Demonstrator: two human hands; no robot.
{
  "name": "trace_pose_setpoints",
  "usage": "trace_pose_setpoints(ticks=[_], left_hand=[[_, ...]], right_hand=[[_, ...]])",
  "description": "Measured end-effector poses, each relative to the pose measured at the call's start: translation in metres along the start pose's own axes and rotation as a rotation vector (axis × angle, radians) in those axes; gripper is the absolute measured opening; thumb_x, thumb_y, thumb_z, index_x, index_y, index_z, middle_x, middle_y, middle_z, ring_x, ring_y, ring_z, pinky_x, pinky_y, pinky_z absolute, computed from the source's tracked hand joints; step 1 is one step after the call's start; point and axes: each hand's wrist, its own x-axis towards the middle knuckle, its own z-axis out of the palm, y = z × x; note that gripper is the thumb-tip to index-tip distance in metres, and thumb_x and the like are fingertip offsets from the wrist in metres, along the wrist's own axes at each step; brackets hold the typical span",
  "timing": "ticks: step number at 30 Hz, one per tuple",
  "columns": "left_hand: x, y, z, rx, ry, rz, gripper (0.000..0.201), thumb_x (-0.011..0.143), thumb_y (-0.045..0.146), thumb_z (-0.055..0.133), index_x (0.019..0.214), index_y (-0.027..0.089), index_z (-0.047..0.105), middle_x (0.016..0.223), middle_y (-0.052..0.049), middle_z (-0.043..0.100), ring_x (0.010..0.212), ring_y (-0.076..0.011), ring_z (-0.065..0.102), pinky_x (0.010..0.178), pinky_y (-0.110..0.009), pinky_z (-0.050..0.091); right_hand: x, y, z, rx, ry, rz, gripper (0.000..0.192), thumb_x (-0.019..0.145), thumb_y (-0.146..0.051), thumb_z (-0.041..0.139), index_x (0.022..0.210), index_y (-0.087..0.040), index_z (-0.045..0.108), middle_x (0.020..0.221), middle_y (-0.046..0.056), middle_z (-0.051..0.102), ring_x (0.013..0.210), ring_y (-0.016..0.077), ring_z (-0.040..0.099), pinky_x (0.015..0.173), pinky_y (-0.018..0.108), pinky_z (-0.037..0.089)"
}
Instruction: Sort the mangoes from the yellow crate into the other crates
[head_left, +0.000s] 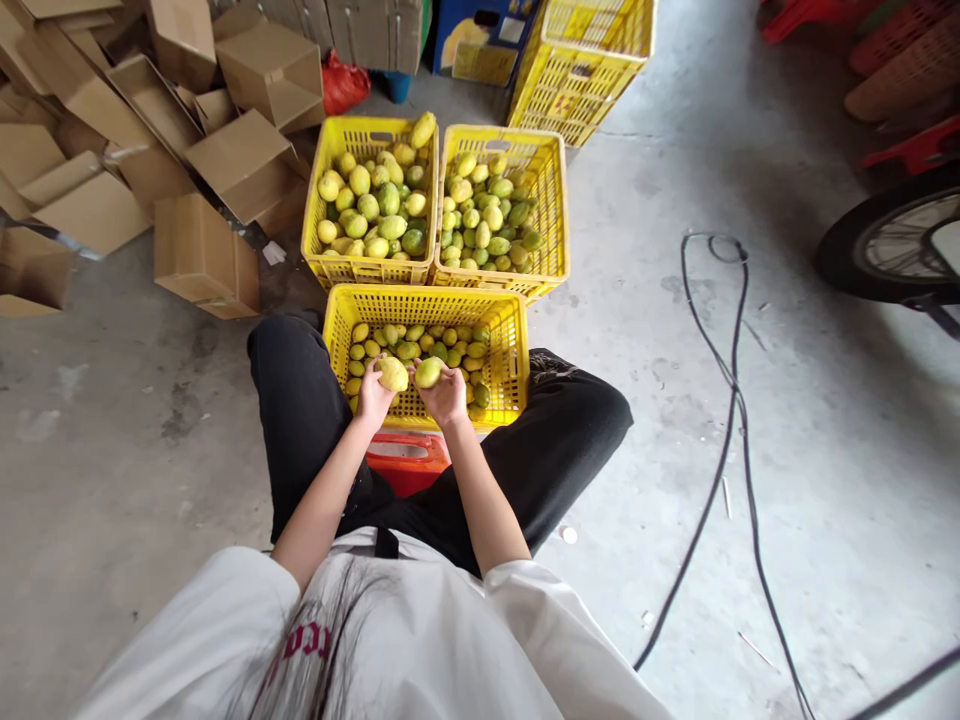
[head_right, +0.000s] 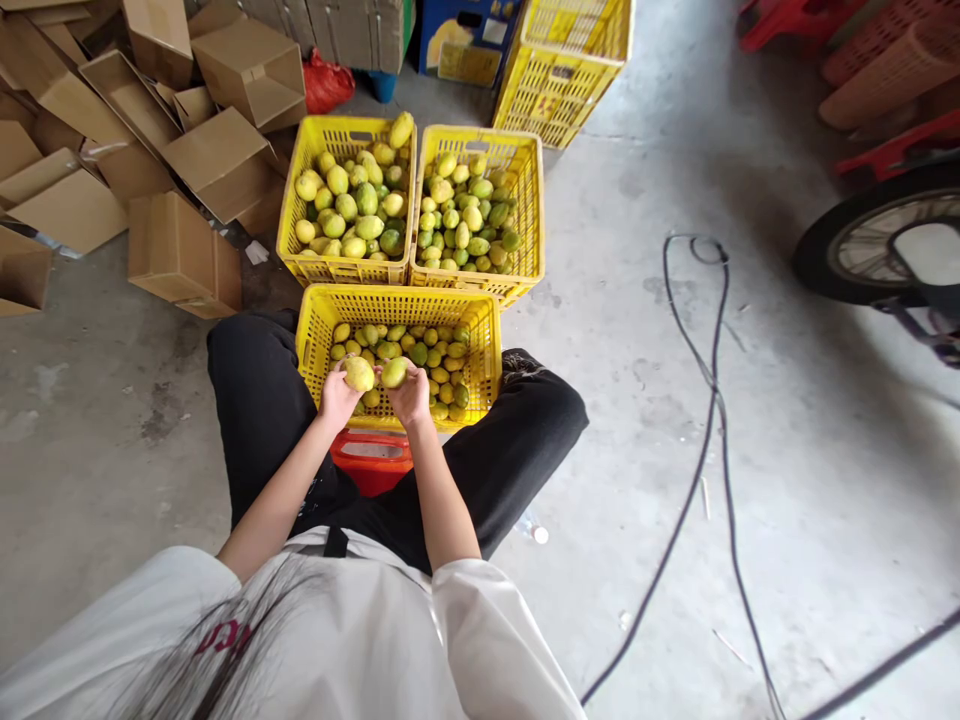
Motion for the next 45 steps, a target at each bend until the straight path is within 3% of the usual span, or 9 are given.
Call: trace_pose_setpoints(ticks=[4, 8, 12, 18, 25, 30, 34, 39, 45], left_hand=[[-0.002, -0.002, 0.003, 0.036, 0.067, 0.084, 0.04, 0.085, 0.017, 0.085, 0.123, 0.027, 0.074, 0.134, -0.006, 0.077, 0.138, -0.0231, 0.072, 0.103, -0.028, 0.061], [-0.002, -0.006, 0.002, 0.071, 0.01, 0.125, 0.044, 0.073, 0.013, 0.096, 0.111, 0.022, 0.076, 0.105, -0.002, 0.079, 0.102, -0.0156, 0.075, 0.089, -0.022, 0.059], [-0.002, -0.009, -0.001, 0.168, -0.034, 0.113, 0.047, 0.065, 0.013, 0.101, 0.101, 0.022, 0.072, 0.092, 0.002, 0.073, 0.081, -0.0122, 0.069, 0.077, -0.023, 0.055], [0.001, -0.01, -0.005, 0.255, 0.028, -0.017, 0.046, 0.073, 0.021, 0.097, 0.106, 0.024, 0.065, 0.097, -0.001, 0.076, 0.085, -0.0171, 0.073, 0.076, -0.028, 0.056], [0.002, -0.007, -0.004, 0.158, 0.066, -0.1, 0.038, 0.074, 0.014, 0.075, 0.11, 0.025, 0.071, 0.102, -0.003, 0.073, 0.104, -0.0237, 0.074, 0.08, -0.03, 0.062], [-0.001, -0.005, 0.0, 0.154, 0.019, -0.02, 0.045, 0.071, 0.018, 0.095, 0.109, 0.024, 0.071, 0.114, -0.006, 0.078, 0.121, -0.0274, 0.076, 0.091, -0.033, 0.063], [-0.002, -0.004, -0.001, 0.18, -0.022, -0.055, 0.051, 0.066, 0.024, 0.103, 0.106, 0.022, 0.072, 0.101, -0.004, 0.077, 0.106, -0.0242, 0.078, 0.087, -0.032, 0.061], [0.002, -0.008, -0.007, 0.262, -0.009, -0.083, 0.053, 0.061, 0.016, 0.104, 0.1, 0.022, 0.069, 0.086, 0.003, 0.072, 0.079, -0.0142, 0.07, 0.071, -0.025, 0.057], [0.009, -0.017, -0.016, 0.398, 0.117, -0.166, 0.052, 0.062, 0.014, 0.1, 0.1, 0.025, 0.067, 0.089, 0.001, 0.074, 0.082, -0.0168, 0.072, 0.069, -0.024, 0.055]], right_hand=[[0.0, -0.001, -0.003, 0.001, -0.024, -0.019, 0.033, 0.081, -0.047, 0.084, 0.101, -0.028, 0.064, 0.098, 0.009, 0.08, 0.12, 0.0377, 0.079, 0.096, 0.055, 0.074], [0.0, -0.002, -0.006, -0.04, 0.001, -0.042, 0.036, 0.082, -0.042, 0.093, 0.102, -0.027, 0.067, 0.09, 0.003, 0.074, 0.097, 0.0276, 0.079, 0.086, 0.043, 0.074], [0.001, 0.0, -0.008, -0.154, -0.004, 0.015, 0.04, 0.072, -0.03, 0.095, 0.102, -0.025, 0.07, 0.089, -0.001, 0.071, 0.079, 0.0177, 0.071, 0.061, 0.025, 0.06], [0.004, 0.01, -0.01, -0.255, 0.056, 0.001, 0.048, 0.065, -0.031, 0.098, 0.101, -0.027, 0.067, 0.086, -0.003, 0.071, 0.076, 0.017, 0.069, 0.06, 0.024, 0.058], [0.013, 0.005, -0.012, -0.204, 0.027, 0.046, 0.035, 0.082, -0.05, 0.083, 0.097, -0.029, 0.06, 0.09, 0.001, 0.073, 0.094, 0.0262, 0.076, 0.062, 0.029, 0.061], [0.007, 0.0, -0.011, -0.144, 0.035, 0.011, 0.029, 0.082, -0.043, 0.078, 0.1, -0.03, 0.059, 0.095, 0.001, 0.074, 0.109, 0.0293, 0.076, 0.082, 0.039, 0.069], [-0.002, -0.001, -0.008, -0.233, -0.005, 0.017, 0.042, 0.072, -0.036, 0.093, 0.098, -0.029, 0.06, 0.094, -0.002, 0.072, 0.095, 0.0226, 0.073, 0.085, 0.036, 0.069], [-0.004, 0.003, -0.007, -0.36, -0.046, 0.045, 0.048, 0.059, -0.036, 0.101, 0.095, -0.024, 0.072, 0.087, -0.002, 0.071, 0.079, 0.0165, 0.066, 0.065, 0.026, 0.061], [0.003, 0.014, -0.013, -0.511, 0.085, 0.08, 0.04, 0.064, -0.038, 0.098, 0.09, -0.024, 0.071, 0.08, -0.004, 0.069, 0.072, 0.0149, 0.064, 0.059, 0.024, 0.055]])
